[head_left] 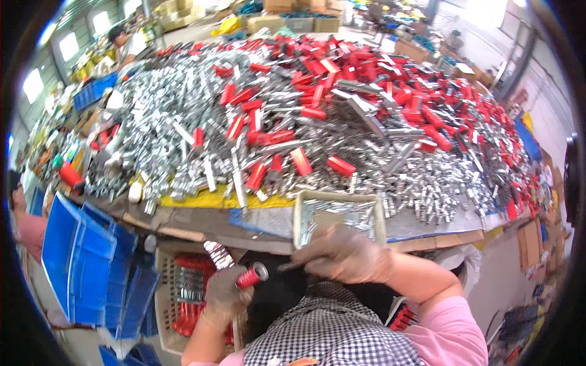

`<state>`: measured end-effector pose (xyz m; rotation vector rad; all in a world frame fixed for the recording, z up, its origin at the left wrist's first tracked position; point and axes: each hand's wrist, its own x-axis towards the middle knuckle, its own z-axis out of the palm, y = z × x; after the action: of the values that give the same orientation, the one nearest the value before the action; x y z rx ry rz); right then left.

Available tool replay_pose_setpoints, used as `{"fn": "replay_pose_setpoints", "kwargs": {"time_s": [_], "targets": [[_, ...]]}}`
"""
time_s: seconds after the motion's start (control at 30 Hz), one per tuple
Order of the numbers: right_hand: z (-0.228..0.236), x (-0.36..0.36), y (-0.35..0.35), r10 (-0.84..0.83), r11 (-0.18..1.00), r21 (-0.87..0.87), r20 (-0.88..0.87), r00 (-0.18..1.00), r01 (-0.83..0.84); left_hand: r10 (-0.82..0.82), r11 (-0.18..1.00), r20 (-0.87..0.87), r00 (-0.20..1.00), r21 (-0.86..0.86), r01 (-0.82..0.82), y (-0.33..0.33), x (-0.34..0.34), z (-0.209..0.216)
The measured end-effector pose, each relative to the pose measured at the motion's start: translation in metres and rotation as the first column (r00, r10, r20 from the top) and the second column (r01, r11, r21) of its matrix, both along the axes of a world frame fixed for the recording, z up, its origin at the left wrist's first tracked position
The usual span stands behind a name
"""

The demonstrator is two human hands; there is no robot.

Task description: The person assembles small metal tubes, red plastic handles, springs, and bolts by hand at a workstation.

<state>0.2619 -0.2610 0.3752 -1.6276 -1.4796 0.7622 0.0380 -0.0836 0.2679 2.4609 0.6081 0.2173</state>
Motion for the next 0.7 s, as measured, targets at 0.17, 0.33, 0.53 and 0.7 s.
{"fn": "replay_pose_setpoints", "kwargs": {"time_s": [0.17, 0.33, 0.53, 0.7], "targets": [[-0.021, -0.022, -0.014, 0.122, 0.985, 0.087, 0.264, 0.957, -0.149, -0.200, 0.979, 0.218, 0.955, 0.005, 0.204, -0.039, 0.015, 0.009], [-0.031, -0.015, -0.047, 0.129, 0.972, 0.177, 0.162, 0.978, -0.158, -0.338, 0.888, 0.059, 0.939, -0.310, 0.339, -0.059, 0.028, 0.018], [-0.024, -0.006, -0.064, 0.190, 0.977, 0.018, 0.370, 0.909, -0.211, -0.461, 0.518, 0.091, 0.883, -0.781, 0.350, -0.077, 0.052, 0.034], [-0.025, -0.002, -0.080, 0.047, 0.999, -0.024, 0.652, 0.757, -0.042, -0.405, 0.794, -0.005, 0.914, -0.498, 0.349, -0.089, 0.070, 0.043]]}}
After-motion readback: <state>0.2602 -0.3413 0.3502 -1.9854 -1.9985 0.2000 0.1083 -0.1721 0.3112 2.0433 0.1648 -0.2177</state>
